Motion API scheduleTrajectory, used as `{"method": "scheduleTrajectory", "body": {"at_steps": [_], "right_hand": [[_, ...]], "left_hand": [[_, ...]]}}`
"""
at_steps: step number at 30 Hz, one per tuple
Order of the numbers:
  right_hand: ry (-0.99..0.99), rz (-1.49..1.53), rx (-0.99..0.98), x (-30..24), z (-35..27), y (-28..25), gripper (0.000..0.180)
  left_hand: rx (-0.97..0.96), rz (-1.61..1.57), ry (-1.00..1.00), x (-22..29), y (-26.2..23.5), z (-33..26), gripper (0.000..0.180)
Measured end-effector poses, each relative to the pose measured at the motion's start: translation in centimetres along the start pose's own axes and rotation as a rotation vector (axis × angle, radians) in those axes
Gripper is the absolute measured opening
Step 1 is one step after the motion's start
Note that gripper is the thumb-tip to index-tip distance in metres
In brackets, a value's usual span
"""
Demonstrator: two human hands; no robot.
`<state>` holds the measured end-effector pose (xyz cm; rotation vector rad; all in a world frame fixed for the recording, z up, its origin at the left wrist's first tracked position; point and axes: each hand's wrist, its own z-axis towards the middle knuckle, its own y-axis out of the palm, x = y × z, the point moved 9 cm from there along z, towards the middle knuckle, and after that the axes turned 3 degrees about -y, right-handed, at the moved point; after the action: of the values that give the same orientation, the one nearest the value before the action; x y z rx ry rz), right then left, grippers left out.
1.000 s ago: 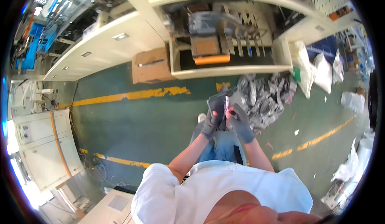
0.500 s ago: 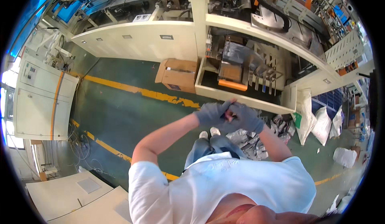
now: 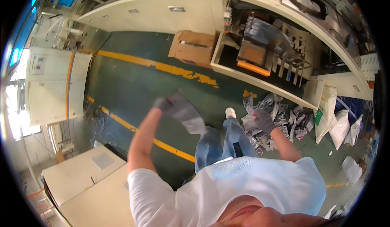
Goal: The person pulls grey plastic bags from a machine, gathers them into a pile on the floor, and removes pink plastic scraps from the bags by hand.
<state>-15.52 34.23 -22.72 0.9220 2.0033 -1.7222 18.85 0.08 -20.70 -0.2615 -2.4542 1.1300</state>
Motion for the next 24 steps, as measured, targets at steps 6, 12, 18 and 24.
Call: {"method": "scheduleTrajectory", "body": {"at_steps": [6, 12, 18, 24], "right_hand": [[0.126, -0.064, -0.134, 3.4, 0.0, 0.1, 0.012], [0.046, -0.022, -0.344, -2.3, 6.3, 11.7, 0.018], [-0.230, 0.202, -0.325, -6.7, 7.9, 31.6, 0.023], [-0.160, 0.146, -0.762, -8.4, 5.2, 41.7, 0.016]], "left_hand": [[0.767, -0.028, -0.267, -16.0, -26.4, -9.6, 0.020], [0.876, 0.081, -0.468, -24.8, -18.2, -14.9, 0.016], [0.168, 0.052, -0.417, -26.1, 27.6, 9.5, 0.013], [-0.418, -0.134, -0.386, -21.6, 60.7, 5.7, 0.010]]}}
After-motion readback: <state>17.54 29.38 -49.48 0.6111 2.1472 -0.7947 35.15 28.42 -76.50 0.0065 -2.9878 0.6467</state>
